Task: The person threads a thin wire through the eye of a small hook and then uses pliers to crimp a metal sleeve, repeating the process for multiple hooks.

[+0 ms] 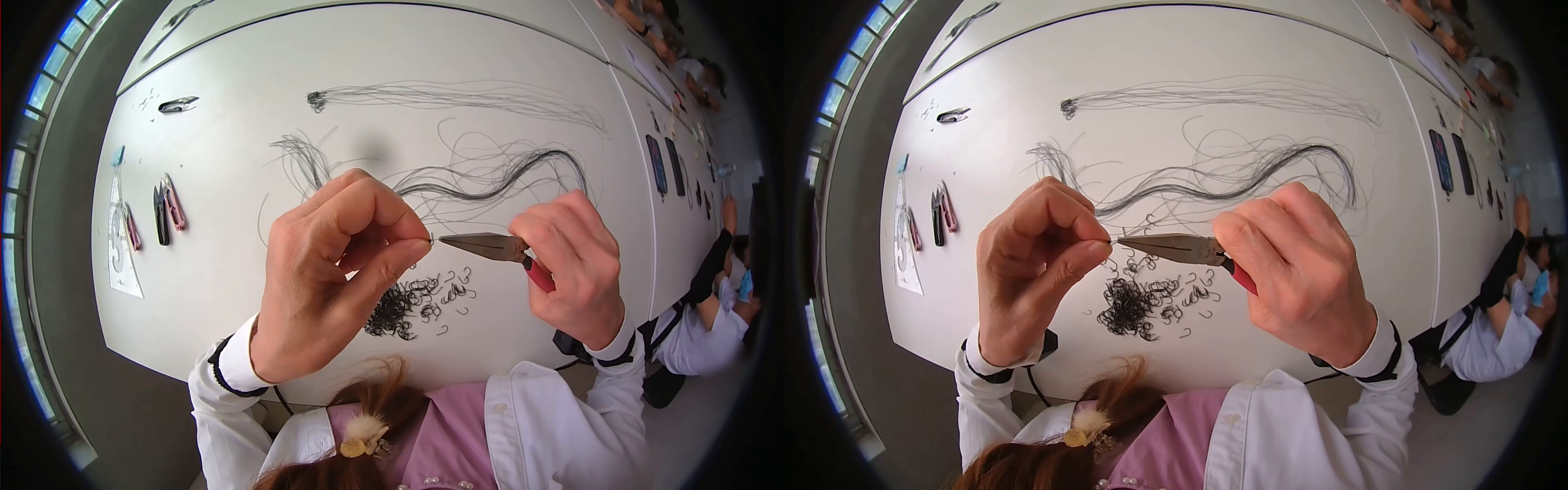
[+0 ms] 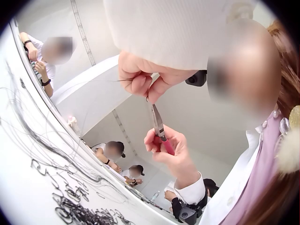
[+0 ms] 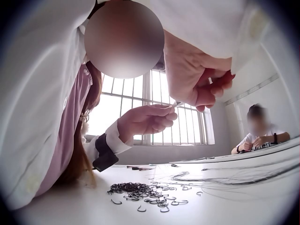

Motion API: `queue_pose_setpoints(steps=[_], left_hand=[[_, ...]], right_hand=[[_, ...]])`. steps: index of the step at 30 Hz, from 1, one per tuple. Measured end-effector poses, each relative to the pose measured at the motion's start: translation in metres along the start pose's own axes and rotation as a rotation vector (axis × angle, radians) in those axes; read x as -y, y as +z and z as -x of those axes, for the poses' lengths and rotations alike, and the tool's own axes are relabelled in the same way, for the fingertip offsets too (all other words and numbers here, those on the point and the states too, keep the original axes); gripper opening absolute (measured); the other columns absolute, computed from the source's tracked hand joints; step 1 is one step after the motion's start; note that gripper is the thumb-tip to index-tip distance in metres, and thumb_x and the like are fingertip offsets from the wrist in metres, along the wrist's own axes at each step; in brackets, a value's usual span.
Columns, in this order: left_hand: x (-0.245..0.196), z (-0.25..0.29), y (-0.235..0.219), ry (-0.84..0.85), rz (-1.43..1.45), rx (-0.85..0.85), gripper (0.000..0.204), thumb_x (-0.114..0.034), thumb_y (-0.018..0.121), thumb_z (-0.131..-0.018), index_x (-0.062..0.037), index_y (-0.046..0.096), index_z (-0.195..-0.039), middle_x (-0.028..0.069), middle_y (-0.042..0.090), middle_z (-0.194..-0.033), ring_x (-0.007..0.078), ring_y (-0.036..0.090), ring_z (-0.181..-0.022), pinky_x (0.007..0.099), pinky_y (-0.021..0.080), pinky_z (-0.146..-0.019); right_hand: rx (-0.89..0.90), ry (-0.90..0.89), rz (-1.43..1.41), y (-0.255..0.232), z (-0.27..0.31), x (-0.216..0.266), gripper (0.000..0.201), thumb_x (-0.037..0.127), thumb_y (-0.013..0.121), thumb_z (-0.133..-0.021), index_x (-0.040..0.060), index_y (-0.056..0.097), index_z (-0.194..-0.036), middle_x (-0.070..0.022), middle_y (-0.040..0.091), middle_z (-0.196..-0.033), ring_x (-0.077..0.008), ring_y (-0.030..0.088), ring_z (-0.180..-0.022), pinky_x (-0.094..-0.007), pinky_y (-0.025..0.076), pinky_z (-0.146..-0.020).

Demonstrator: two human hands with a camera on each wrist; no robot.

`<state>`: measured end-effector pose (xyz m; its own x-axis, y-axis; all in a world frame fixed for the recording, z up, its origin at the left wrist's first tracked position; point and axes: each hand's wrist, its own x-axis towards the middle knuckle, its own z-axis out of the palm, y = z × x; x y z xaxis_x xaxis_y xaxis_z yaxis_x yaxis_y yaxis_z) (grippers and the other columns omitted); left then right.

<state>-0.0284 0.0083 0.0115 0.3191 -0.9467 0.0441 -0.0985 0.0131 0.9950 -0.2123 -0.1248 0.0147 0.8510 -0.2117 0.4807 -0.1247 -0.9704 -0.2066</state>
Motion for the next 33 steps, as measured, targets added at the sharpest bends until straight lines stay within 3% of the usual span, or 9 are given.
queue_pose_setpoints(steps=[6,11,12,20,23,26,30,33], left_hand=[[0.001,-0.001,-0.001,0.089,-0.191,-0.02,0.01,0.008,0.061,-0.076,0.0023,0.053,-0.077,0.0045,0.051,-0.079,0.0076,0.05,-0.069,0.0197,0.042,-0.06],[0.008,-0.002,-0.009,0.1,-0.234,-0.04,0.009,0.01,0.06,-0.076,0.0033,0.053,-0.076,0.0052,0.052,-0.078,0.0082,0.052,-0.066,0.0206,0.043,-0.059],[0.008,-0.002,-0.01,0.1,-0.229,-0.057,0.009,0.01,0.06,-0.076,0.0033,0.053,-0.076,0.0052,0.052,-0.078,0.0082,0.052,-0.066,0.0206,0.043,-0.059],[0.009,0.001,-0.017,0.137,-0.275,-0.058,0.009,0.01,0.06,-0.075,0.0042,0.053,-0.076,0.0064,0.053,-0.076,0.0099,0.055,-0.065,0.0214,0.046,-0.058],[0.01,0.002,-0.018,0.126,-0.239,-0.051,0.009,0.01,0.06,-0.075,0.0039,0.053,-0.076,0.0065,0.053,-0.076,0.0105,0.056,-0.065,0.022,0.046,-0.058],[0.011,0.003,-0.018,0.13,-0.198,-0.069,0.009,0.01,0.06,-0.075,0.0039,0.053,-0.076,0.0065,0.053,-0.076,0.011,0.056,-0.065,0.0224,0.046,-0.058],[0.01,0.005,-0.022,0.143,-0.261,-0.08,0.01,0.01,0.06,-0.075,0.004,0.052,-0.076,0.0064,0.053,-0.076,0.0109,0.056,-0.065,0.0226,0.047,-0.059],[0.011,0.007,-0.021,0.154,-0.248,-0.024,0.01,0.01,0.06,-0.075,0.0038,0.052,-0.076,0.0064,0.053,-0.076,0.0107,0.056,-0.065,0.0223,0.047,-0.059]], right_hand=[[0.007,0.034,0.046,-0.007,0.006,-0.006,0.035,-0.014,0.057,-0.051,0.0013,0.055,-0.082,-0.0075,0.053,-0.075,-0.0241,0.049,-0.067,-0.0321,0.042,-0.057],[0.054,0.305,0.228,-0.028,0.028,-0.039,0.035,-0.017,0.05,-0.057,-0.0026,0.053,-0.088,-0.0127,0.053,-0.076,-0.029,0.05,-0.07,-0.034,0.042,-0.059],[0.06,0.288,0.227,-0.032,0.036,-0.049,0.035,-0.017,0.05,-0.057,-0.0026,0.053,-0.088,-0.0127,0.053,-0.076,-0.029,0.05,-0.07,-0.034,0.042,-0.059],[-0.092,0.745,0.517,-0.074,0.12,-0.145,0.028,-0.017,0.05,-0.065,-0.0031,0.052,-0.09,-0.0164,0.056,-0.076,-0.0285,0.059,-0.069,-0.0338,0.046,-0.063],[-0.156,0.77,0.517,-0.09,0.154,-0.181,0.028,-0.016,0.049,-0.066,-0.0028,0.053,-0.09,-0.0162,0.057,-0.074,-0.0287,0.061,-0.07,-0.0335,0.047,-0.063],[-0.063,0.909,0.617,-0.104,0.161,-0.189,0.027,-0.013,0.048,-0.07,-0.0032,0.055,-0.094,-0.0189,0.061,-0.079,-0.029,0.064,-0.077,-0.0321,0.047,-0.067],[-0.129,0.898,0.705,-0.115,0.191,-0.217,0.024,-0.01,0.049,-0.071,-0.0019,0.055,-0.093,-0.0202,0.061,-0.078,-0.0312,0.064,-0.076,-0.033,0.047,-0.066],[-0.22,0.791,0.697,-0.118,0.2,-0.225,0.02,-0.008,0.049,-0.071,-0.0021,0.054,-0.09,-0.0203,0.06,-0.076,-0.0326,0.063,-0.073,-0.0339,0.046,-0.063]])
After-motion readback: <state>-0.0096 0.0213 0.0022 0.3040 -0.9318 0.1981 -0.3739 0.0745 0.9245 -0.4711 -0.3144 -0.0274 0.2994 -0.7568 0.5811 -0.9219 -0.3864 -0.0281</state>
